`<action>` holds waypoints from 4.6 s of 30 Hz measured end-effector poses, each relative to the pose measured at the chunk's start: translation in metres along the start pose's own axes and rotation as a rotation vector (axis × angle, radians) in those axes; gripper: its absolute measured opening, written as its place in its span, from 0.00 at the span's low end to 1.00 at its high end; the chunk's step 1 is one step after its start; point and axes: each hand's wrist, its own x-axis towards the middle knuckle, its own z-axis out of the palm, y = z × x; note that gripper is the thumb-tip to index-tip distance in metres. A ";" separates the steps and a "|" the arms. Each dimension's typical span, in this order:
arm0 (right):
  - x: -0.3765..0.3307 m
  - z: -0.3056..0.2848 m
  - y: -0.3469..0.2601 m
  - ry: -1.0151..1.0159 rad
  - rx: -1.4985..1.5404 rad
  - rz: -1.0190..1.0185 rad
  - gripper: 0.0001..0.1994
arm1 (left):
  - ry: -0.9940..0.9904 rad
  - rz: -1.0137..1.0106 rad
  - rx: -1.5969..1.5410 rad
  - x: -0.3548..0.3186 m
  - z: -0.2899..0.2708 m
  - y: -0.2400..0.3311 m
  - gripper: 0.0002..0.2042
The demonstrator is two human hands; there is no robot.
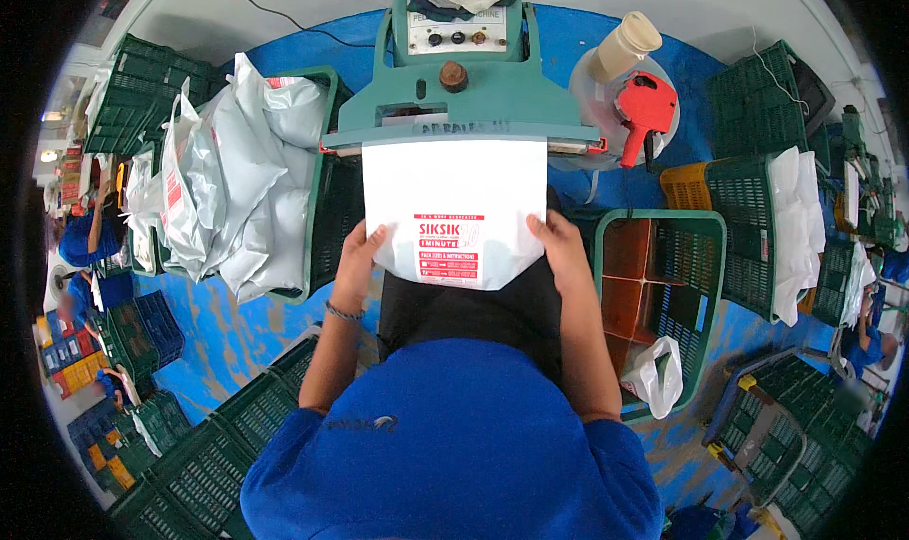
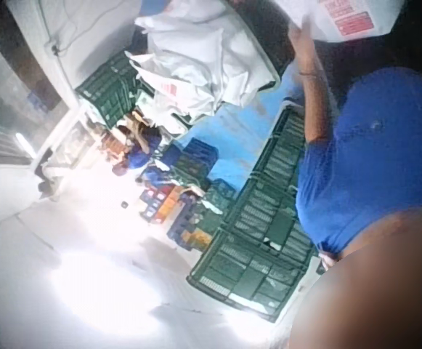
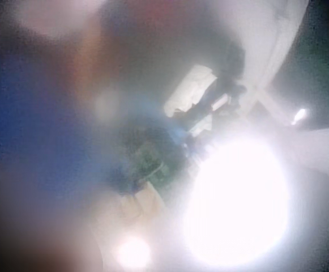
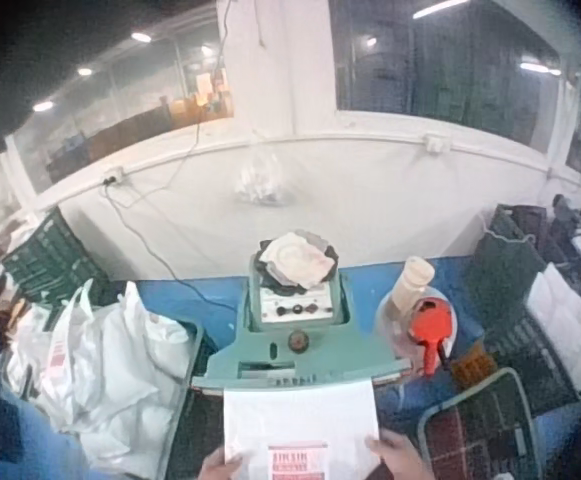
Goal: The person repeatedly places white pouches into a heat-sealing machine, presses the lever to seal them, and then places the sealed pouches into a green basket. The process is repeated continuously throughout the clip.
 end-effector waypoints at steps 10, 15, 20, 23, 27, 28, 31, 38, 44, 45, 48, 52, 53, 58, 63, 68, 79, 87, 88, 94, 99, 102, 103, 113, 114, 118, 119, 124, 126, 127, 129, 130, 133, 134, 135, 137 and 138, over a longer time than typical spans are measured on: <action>0.067 0.026 -0.073 0.462 -0.189 -0.662 0.08 | 0.194 0.490 -0.559 0.065 0.053 0.059 0.03; 0.105 -0.052 -0.066 0.904 -0.574 -0.788 0.16 | 0.331 0.475 -0.548 0.072 0.061 0.051 0.05; 0.187 -0.129 -0.019 0.971 -1.390 -0.197 0.42 | 0.271 0.481 -0.545 0.064 0.056 0.041 0.08; 0.213 -0.146 -0.005 0.932 -1.228 -0.115 0.45 | 0.279 0.480 -0.561 0.062 0.058 0.041 0.05; 0.200 -0.161 -0.027 0.733 -1.296 -0.118 0.34 | 0.331 0.472 -0.551 0.063 0.058 0.040 0.06; 0.186 -0.168 -0.036 0.540 -0.911 -0.070 0.32 | 0.334 0.471 -0.552 0.064 0.058 0.039 0.06; 0.114 -0.166 -0.028 0.307 -0.111 -0.288 0.25 | 0.335 0.464 -0.569 0.068 0.057 0.038 0.06; -0.068 -0.064 0.030 0.164 -0.754 -0.362 0.24 | 0.358 0.471 -0.533 0.070 0.060 0.039 0.05; -0.090 0.000 -0.012 -0.128 -0.781 -0.359 0.23 | 0.359 0.494 -0.524 0.063 0.064 0.044 0.06; -0.093 -0.003 -0.017 -0.119 -0.856 -0.135 0.23 | 0.347 0.496 -0.538 0.062 0.065 0.044 0.06; -0.115 -0.038 -0.019 -0.029 -0.872 -0.086 0.25 | 0.284 0.536 -0.579 0.063 0.066 0.043 0.05; -0.093 -0.108 -0.006 0.161 -0.456 -0.104 0.18 | 0.303 0.472 -0.592 0.063 0.065 0.043 0.05; -0.067 -0.127 -0.007 0.241 -0.452 -0.181 0.16 | 0.297 0.442 -0.595 0.062 0.064 0.043 0.04; 0.130 -0.189 -0.033 0.633 -0.754 -0.312 0.19 | 0.246 0.423 -0.595 0.058 0.060 0.041 0.06; 0.215 -0.178 -0.027 0.892 -1.294 -0.037 0.39 | 0.231 0.422 -0.553 0.055 0.044 0.023 0.08; 0.153 -0.120 -0.021 0.871 -0.767 -0.533 0.44 | -0.008 0.319 -0.355 0.038 0.029 -0.022 0.38; 0.026 0.045 0.097 -0.062 0.001 -0.442 0.43 | 0.017 0.242 0.041 0.018 0.059 -0.049 0.38; 0.035 0.034 0.129 -0.043 -0.100 -0.448 0.42 | 0.038 0.318 0.135 0.016 0.050 -0.056 0.39; 0.036 0.033 0.134 -0.006 -0.085 -0.415 0.43 | 0.025 0.267 0.157 0.018 0.049 -0.061 0.40; 0.047 0.019 0.161 -0.030 -0.206 -0.580 0.46 | -0.003 0.414 0.134 0.024 0.046 -0.079 0.41; 0.045 0.016 0.156 -0.067 -0.346 -0.596 0.43 | 0.011 0.371 0.243 0.019 0.046 -0.073 0.41; 0.044 0.021 0.147 -0.031 -0.307 -0.670 0.41 | -0.003 0.344 0.329 0.014 0.048 -0.058 0.41; 0.044 0.024 0.144 -0.030 -0.273 -0.660 0.42 | 0.096 0.507 0.236 0.011 0.050 -0.053 0.41; 0.044 0.016 0.141 -0.031 -0.548 -0.751 0.44 | 0.061 0.445 0.430 0.002 0.053 -0.037 0.41; 0.044 0.016 0.140 -0.032 -0.541 -0.749 0.45 | 0.070 0.534 0.456 0.003 0.053 -0.040 0.42; 0.040 0.018 0.133 -0.046 -0.576 -0.715 0.48 | 0.009 0.391 0.313 0.003 0.053 -0.047 0.46; 0.039 0.019 0.130 -0.044 -0.557 -0.677 0.48 | 0.036 0.377 0.335 0.002 0.054 -0.047 0.47; 0.035 0.022 0.117 -0.089 -0.470 -0.725 0.47 | 0.003 0.321 0.168 0.002 0.056 -0.041 0.48; 0.035 0.021 0.114 -0.063 -0.520 -0.788 0.47 | 0.048 0.475 0.303 0.006 0.055 -0.041 0.47; 0.035 0.021 0.113 -0.066 -0.575 -0.811 0.46 | 0.044 0.554 0.291 0.004 0.056 -0.044 0.46; 0.034 0.020 0.112 -0.076 -0.674 -0.804 0.44 | -0.017 0.398 0.154 0.006 0.055 -0.049 0.42; 0.034 0.020 0.111 -0.111 -0.631 -0.774 0.43 | -0.029 0.401 0.456 0.006 0.052 -0.051 0.43; 0.032 0.019 0.105 -0.141 -0.550 -0.762 0.39 | 0.139 0.502 0.665 0.007 0.053 -0.058 0.42; 0.031 0.018 0.102 -0.134 -0.565 -0.747 0.40 | 0.095 0.495 0.463 0.006 0.053 -0.060 0.37; 0.028 0.017 0.098 -0.122 -0.564 -0.771 0.41 | 0.078 0.512 0.415 0.007 0.054 -0.060 0.31; 0.022 0.014 0.086 -0.045 -0.461 -0.828 0.44 | 0.067 0.519 0.333 0.007 0.056 -0.058 0.26; 0.017 0.009 0.078 -0.085 -0.483 -0.788 0.44 | 0.073 0.521 0.311 0.007 0.057 -0.055 0.31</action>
